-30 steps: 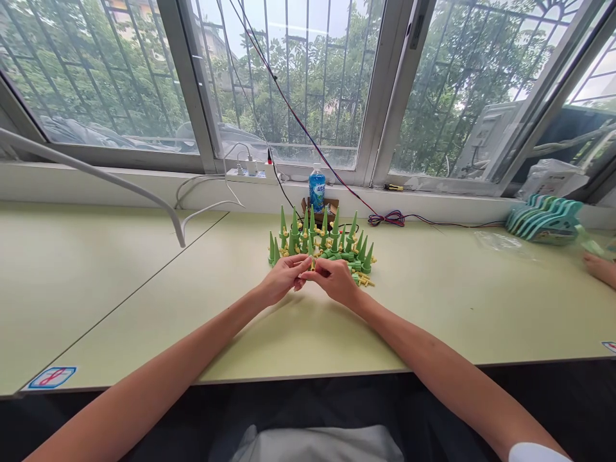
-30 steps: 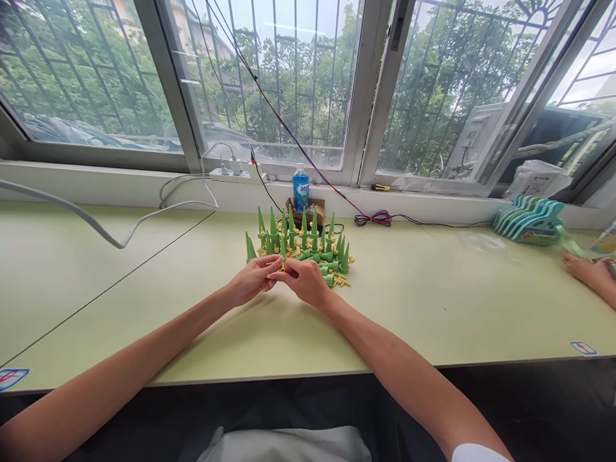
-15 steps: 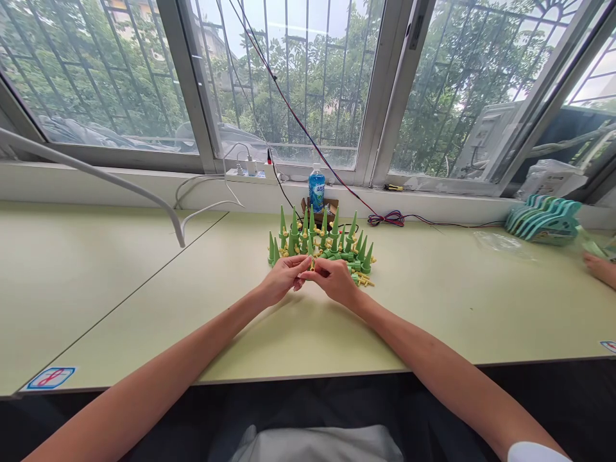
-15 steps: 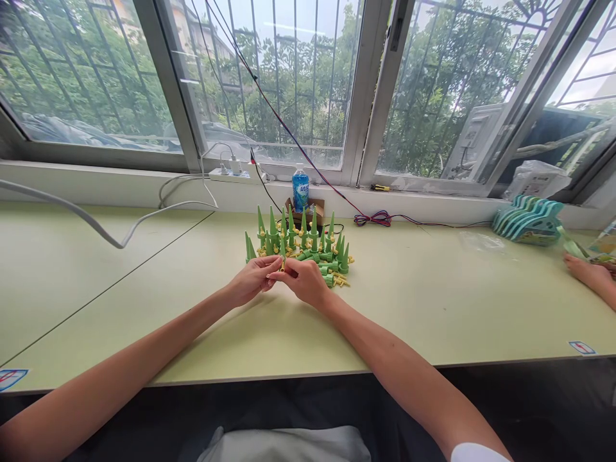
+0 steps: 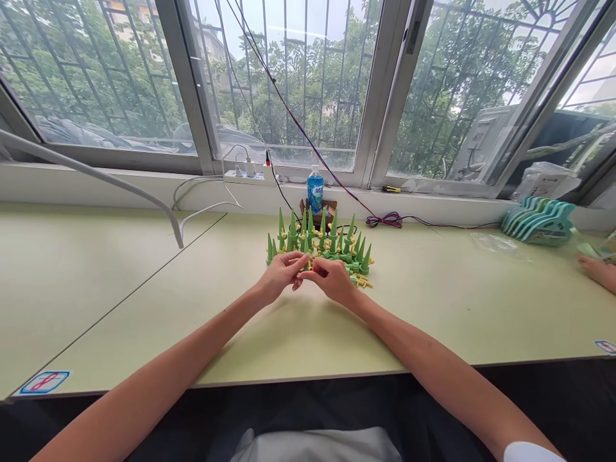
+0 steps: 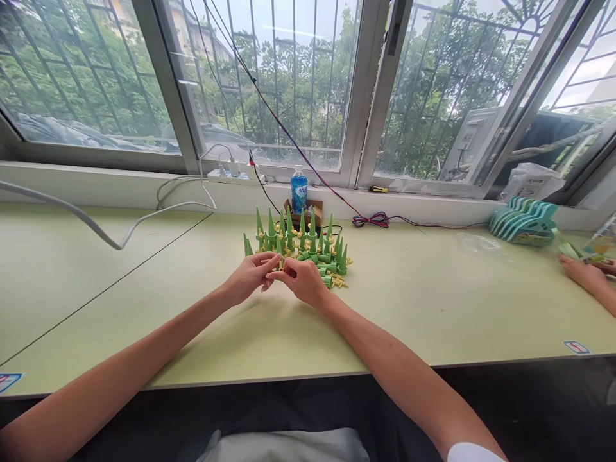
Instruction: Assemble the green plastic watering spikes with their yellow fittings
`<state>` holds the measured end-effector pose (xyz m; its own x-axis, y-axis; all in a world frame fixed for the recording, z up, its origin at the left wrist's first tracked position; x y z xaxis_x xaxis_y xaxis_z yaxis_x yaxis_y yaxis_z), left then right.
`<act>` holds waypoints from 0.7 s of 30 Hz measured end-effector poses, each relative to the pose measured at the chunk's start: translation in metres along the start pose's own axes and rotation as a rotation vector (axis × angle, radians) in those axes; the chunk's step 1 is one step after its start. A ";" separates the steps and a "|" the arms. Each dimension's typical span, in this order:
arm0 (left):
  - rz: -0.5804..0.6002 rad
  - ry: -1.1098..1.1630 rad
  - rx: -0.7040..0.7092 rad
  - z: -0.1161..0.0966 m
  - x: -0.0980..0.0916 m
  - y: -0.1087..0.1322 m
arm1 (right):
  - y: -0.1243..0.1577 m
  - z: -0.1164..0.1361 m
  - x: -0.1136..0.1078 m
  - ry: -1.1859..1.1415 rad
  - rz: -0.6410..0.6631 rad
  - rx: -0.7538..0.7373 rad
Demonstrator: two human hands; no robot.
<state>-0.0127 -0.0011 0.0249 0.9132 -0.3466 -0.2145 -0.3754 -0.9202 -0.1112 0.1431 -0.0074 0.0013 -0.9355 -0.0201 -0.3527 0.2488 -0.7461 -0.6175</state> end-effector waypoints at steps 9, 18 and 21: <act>-0.268 -0.546 0.110 -0.003 -0.008 0.003 | -0.003 -0.009 -0.005 0.068 -0.100 -0.011; -0.279 -0.874 0.151 0.011 -0.010 -0.001 | -0.002 -0.016 -0.008 0.218 -0.044 0.060; -0.267 -0.987 0.100 0.013 -0.010 0.000 | -0.002 -0.016 -0.008 0.253 -0.008 0.067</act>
<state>-0.0233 0.0048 0.0148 0.4481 0.2130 -0.8682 -0.2314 -0.9104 -0.3428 0.1537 0.0049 -0.0057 -0.8428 0.1465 -0.5179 0.2169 -0.7882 -0.5759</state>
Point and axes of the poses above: each hand's wrist, its own y-axis away from the middle knuckle, its own x-axis out of the palm, z = x × y, the point moved 1 cm from there along -y, towards the middle knuckle, and after that the axes turned 12 degrees about -y, right-handed, at the moved point
